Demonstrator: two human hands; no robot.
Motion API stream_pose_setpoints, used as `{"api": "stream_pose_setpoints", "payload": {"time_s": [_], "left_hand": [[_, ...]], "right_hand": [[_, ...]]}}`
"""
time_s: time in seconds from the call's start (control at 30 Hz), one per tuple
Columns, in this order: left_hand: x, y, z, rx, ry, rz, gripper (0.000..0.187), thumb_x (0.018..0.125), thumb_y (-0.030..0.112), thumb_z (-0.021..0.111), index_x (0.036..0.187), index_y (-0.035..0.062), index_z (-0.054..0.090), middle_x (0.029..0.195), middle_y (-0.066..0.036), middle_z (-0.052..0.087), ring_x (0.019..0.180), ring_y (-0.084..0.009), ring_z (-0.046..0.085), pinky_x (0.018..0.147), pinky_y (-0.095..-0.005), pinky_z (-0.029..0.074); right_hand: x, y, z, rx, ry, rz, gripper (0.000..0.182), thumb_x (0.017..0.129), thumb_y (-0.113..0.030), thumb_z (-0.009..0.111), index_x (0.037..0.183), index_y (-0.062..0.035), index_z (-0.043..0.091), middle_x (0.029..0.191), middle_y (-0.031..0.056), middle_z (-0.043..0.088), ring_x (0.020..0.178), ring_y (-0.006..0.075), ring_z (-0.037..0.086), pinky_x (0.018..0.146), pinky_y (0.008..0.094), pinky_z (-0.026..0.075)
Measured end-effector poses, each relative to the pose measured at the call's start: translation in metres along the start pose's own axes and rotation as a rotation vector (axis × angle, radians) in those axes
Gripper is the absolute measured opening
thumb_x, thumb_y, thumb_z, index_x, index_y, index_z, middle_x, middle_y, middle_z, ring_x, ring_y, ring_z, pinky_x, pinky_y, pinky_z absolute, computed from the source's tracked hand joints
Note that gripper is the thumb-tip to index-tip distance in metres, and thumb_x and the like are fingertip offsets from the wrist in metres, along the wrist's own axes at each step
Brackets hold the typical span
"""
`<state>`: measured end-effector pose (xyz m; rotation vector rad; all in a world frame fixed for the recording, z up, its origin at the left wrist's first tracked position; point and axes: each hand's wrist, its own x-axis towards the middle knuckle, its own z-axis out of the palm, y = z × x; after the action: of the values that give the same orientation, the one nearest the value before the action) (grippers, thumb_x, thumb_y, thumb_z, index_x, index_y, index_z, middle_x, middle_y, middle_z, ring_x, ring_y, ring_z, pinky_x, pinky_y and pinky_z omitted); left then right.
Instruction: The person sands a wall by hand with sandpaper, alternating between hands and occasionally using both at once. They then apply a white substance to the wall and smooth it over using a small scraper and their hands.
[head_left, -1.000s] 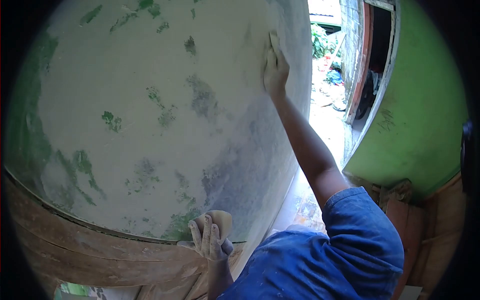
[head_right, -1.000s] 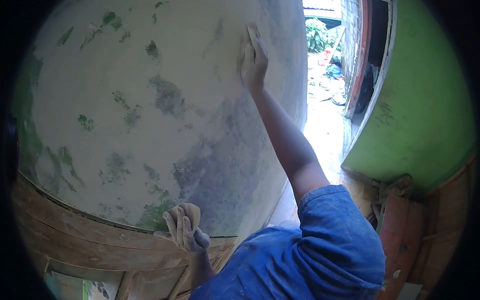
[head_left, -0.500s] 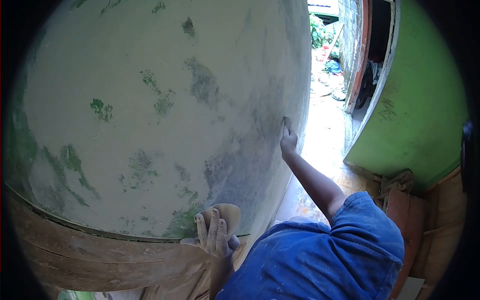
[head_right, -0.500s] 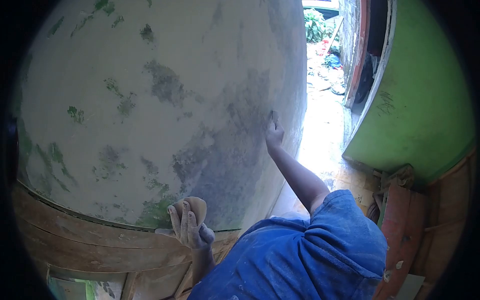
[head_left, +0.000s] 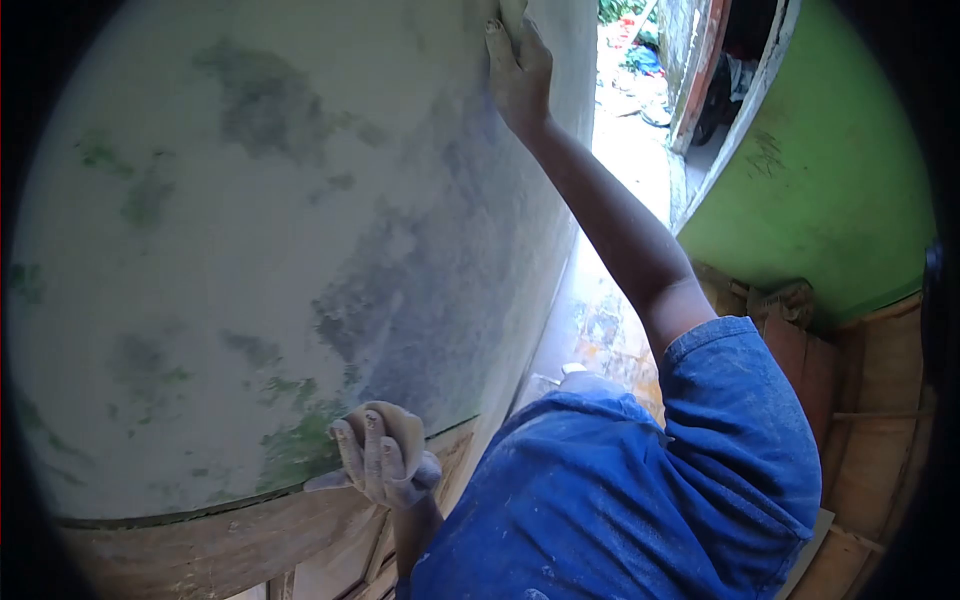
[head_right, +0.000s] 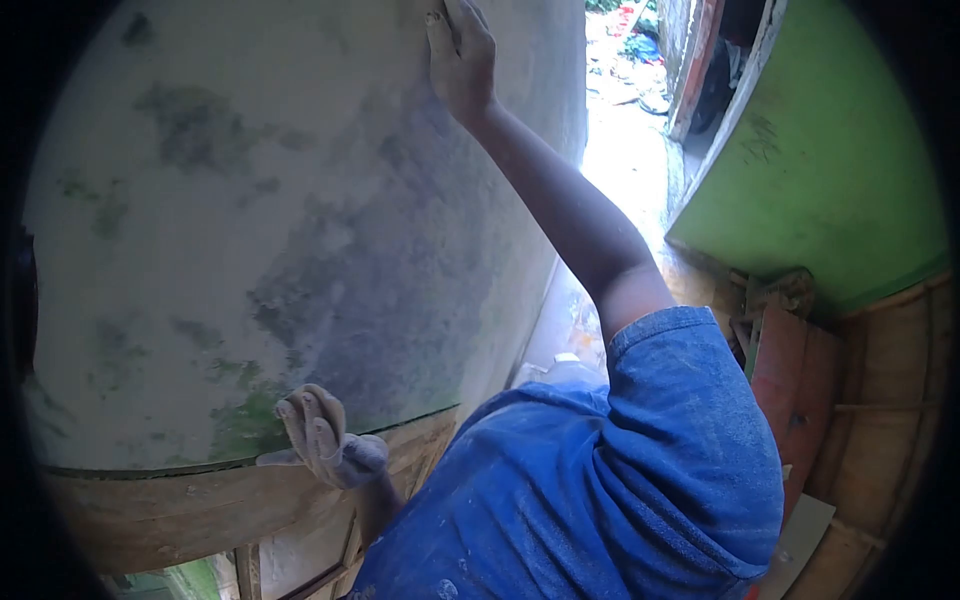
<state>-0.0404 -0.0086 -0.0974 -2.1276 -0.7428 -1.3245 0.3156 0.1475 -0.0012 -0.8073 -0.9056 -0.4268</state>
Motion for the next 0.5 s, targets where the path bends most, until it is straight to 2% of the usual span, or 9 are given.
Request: {"api": "stream_pose_setpoints", "payload": {"time_s": [0.03,0.1,0.13,0.2,0.23,0.27,0.3,0.37,0.5], "left_hand": [[-0.001,-0.003,0.001,-0.006,-0.016,-0.002,0.036,0.097,0.029,0.032,0.125,0.0118,0.046,0.109,-0.011,0.066,0.120,-0.0361,0.051,0.108,-0.0612,-0.012],[0.001,-0.004,0.006,-0.097,0.064,0.041,0.035,0.096,0.023,0.034,0.124,0.0063,0.045,0.108,-0.016,0.065,0.118,-0.0387,0.052,0.109,-0.0658,0.007],[0.009,0.000,0.005,-0.107,0.077,0.073,0.034,0.096,0.019,0.036,0.124,0.0026,0.044,0.106,-0.020,0.064,0.113,-0.0423,0.053,0.101,-0.0638,0.035],[0.002,-0.007,-0.002,-0.045,0.042,0.107,0.034,0.096,0.018,0.036,0.124,0.0018,0.043,0.108,-0.020,0.063,0.112,-0.0428,0.054,0.099,-0.0627,0.037],[-0.002,-0.010,-0.002,0.024,0.025,0.141,0.034,0.096,0.018,0.036,0.124,0.0010,0.043,0.109,-0.021,0.062,0.112,-0.0432,0.054,0.098,-0.0616,0.040],[-0.002,-0.008,0.010,-0.203,0.144,0.090,0.034,0.096,0.018,0.034,0.125,0.0009,0.042,0.111,-0.022,0.061,0.113,-0.0407,0.054,0.107,-0.0654,0.020],[-0.007,-0.012,0.009,-0.212,0.131,0.087,0.034,0.096,0.018,0.034,0.125,0.0009,0.042,0.111,-0.022,0.061,0.113,-0.0407,0.054,0.107,-0.0654,0.020],[-0.015,-0.028,0.000,-0.072,0.161,0.301,0.037,0.093,0.012,0.036,0.117,-0.0142,0.043,0.116,-0.032,0.054,0.108,-0.0435,0.056,0.092,-0.0485,0.049],[-0.036,-0.056,-0.005,-0.006,0.130,0.304,0.037,0.093,0.012,0.036,0.118,-0.0141,0.043,0.117,-0.031,0.053,0.109,-0.0434,0.055,0.093,-0.0483,0.048]], "right_hand": [[-0.002,0.007,-0.002,-0.010,-0.003,0.014,0.030,0.091,-0.004,0.048,0.120,0.0012,0.055,0.137,0.0184,0.046,0.129,0.0228,0.041,0.106,0.0305,0.030],[-0.005,0.027,-0.003,0.117,-0.035,0.496,0.030,0.093,-0.009,0.048,0.121,0.0029,0.054,0.123,0.0197,0.057,0.116,0.0233,0.052,0.098,0.0299,0.037],[-0.007,0.036,-0.001,0.105,-0.033,0.512,0.030,0.093,-0.009,0.048,0.121,0.0029,0.054,0.123,0.0197,0.057,0.116,0.0233,0.052,0.098,0.0299,0.037],[-0.004,0.045,0.004,-0.012,0.148,0.101,0.029,0.095,-0.015,0.049,0.116,0.0031,0.055,0.097,0.0174,0.065,0.088,0.0236,0.060,0.080,0.0324,0.045],[-0.003,0.049,0.003,-0.024,0.150,0.110,0.029,0.095,-0.015,0.049,0.116,0.0031,0.055,0.097,0.0174,0.065,0.088,0.0236,0.060,0.080,0.0324,0.045],[-0.002,0.051,0.003,-0.018,0.146,0.080,0.030,0.095,-0.017,0.049,0.116,0.0031,0.056,0.092,0.0168,0.064,0.083,0.0226,0.059,0.076,0.0323,0.045],[-0.001,0.054,-0.001,-0.012,0.140,0.051,0.030,0.095,-0.018,0.049,0.116,0.0030,0.056,0.088,0.0161,0.063,0.078,0.0217,0.058,0.072,0.0322,0.045],[0.002,0.068,-0.009,-0.103,0.044,0.166,0.028,0.095,-0.018,0.050,0.112,0.0030,0.057,0.084,0.0152,0.062,0.075,0.0200,0.056,0.070,0.0319,0.045],[0.000,0.093,-0.007,-0.104,-0.037,0.260,0.025,0.095,-0.020,0.050,0.095,0.0033,0.059,0.076,0.0138,0.059,0.070,0.0167,0.053,0.065,0.0321,0.043]]}}
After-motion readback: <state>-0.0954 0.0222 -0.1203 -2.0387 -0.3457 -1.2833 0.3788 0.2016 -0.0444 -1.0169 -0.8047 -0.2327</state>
